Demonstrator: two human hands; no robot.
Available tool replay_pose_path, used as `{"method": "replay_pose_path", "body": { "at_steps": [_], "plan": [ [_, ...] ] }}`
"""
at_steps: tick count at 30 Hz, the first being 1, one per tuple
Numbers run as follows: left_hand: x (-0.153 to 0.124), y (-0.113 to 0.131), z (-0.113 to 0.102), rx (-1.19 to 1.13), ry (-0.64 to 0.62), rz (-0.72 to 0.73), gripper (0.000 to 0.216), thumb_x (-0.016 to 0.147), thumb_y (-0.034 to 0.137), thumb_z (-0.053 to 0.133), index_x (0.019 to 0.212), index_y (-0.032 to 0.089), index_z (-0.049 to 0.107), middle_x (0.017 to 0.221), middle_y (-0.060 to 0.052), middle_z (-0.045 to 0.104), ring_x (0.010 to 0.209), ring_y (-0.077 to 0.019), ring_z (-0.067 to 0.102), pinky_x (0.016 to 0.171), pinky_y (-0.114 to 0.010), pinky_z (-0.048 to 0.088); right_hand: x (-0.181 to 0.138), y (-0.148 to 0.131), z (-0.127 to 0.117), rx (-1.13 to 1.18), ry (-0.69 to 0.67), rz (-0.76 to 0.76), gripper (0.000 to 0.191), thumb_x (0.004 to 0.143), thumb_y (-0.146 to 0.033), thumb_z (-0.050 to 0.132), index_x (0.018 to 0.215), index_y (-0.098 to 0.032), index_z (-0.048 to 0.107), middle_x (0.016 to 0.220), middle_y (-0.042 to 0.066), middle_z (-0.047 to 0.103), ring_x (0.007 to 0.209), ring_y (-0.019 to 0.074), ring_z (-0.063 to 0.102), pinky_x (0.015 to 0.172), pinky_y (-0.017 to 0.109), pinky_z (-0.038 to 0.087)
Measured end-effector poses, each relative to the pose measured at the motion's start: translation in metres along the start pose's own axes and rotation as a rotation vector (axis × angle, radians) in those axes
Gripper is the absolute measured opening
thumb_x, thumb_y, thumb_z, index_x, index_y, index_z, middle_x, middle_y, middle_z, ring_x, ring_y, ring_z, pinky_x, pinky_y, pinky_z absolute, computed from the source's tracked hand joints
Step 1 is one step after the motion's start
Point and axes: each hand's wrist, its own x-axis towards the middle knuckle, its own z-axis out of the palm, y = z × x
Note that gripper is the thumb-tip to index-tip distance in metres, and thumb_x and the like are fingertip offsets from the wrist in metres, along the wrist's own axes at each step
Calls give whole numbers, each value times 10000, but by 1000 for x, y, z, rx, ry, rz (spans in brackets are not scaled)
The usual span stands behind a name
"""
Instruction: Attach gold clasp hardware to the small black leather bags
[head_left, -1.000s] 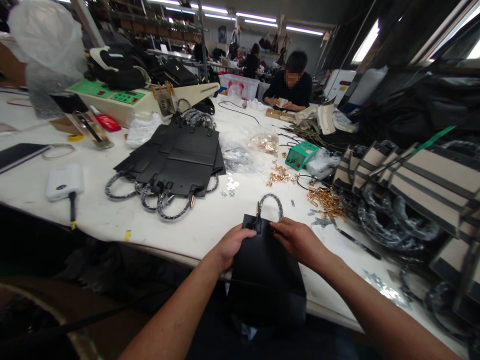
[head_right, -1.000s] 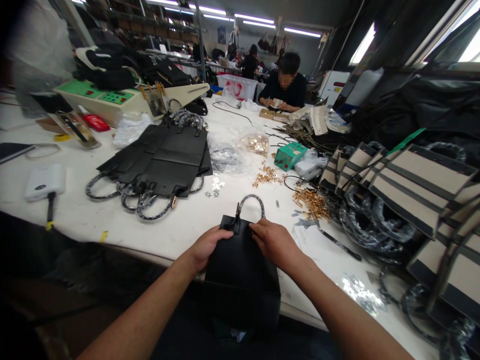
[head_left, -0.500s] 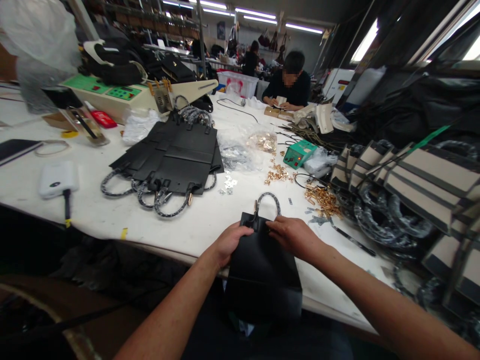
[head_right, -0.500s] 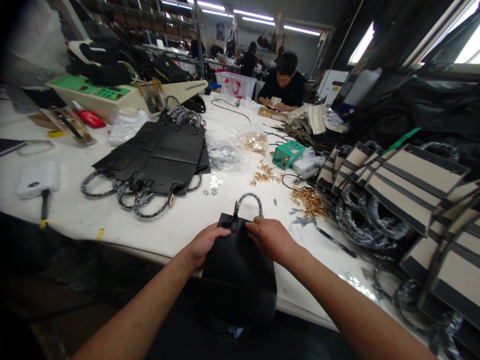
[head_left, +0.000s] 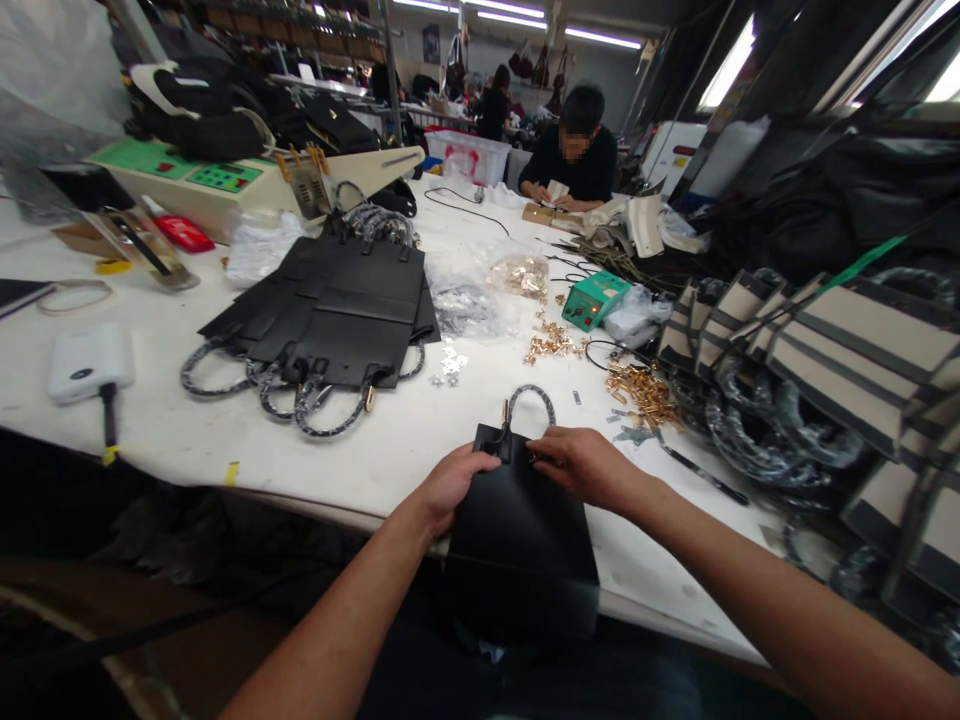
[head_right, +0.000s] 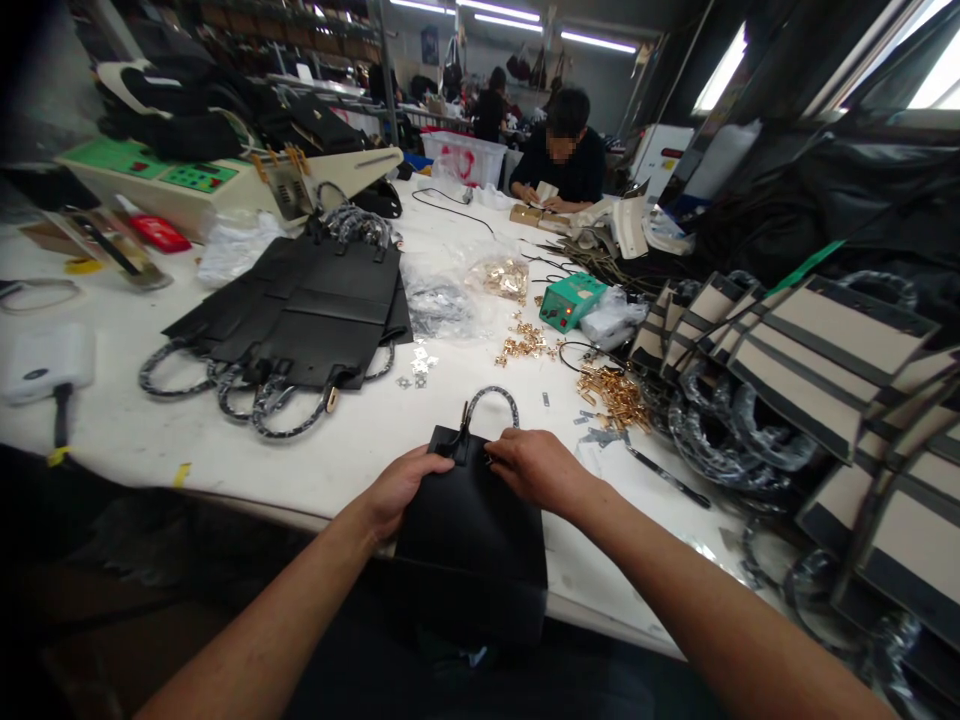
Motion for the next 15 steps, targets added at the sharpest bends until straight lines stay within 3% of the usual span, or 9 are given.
{"method": "replay_pose_path", "body": {
  "at_steps": [7,15],
  "plan": [
    [0,0,1,18,-2,8,206,682,200,661,878,137,650,683,-35,665,624,-188,636,600,-283,488,-1,2,4,65,24,9,82,877,-224,616,906,-242,690,807,-2,637,753,133,606,684,218,408],
    [2,-3,-2,45,8,38,231,694,226,672,909,141,653,735,-54,694,632,-184,635,599,-277,481,-10,-1,14,118,130,64,236,947,-312,507,1104,-253,674,942,41,681,846,166,644,763,253,466]
  ]
}}
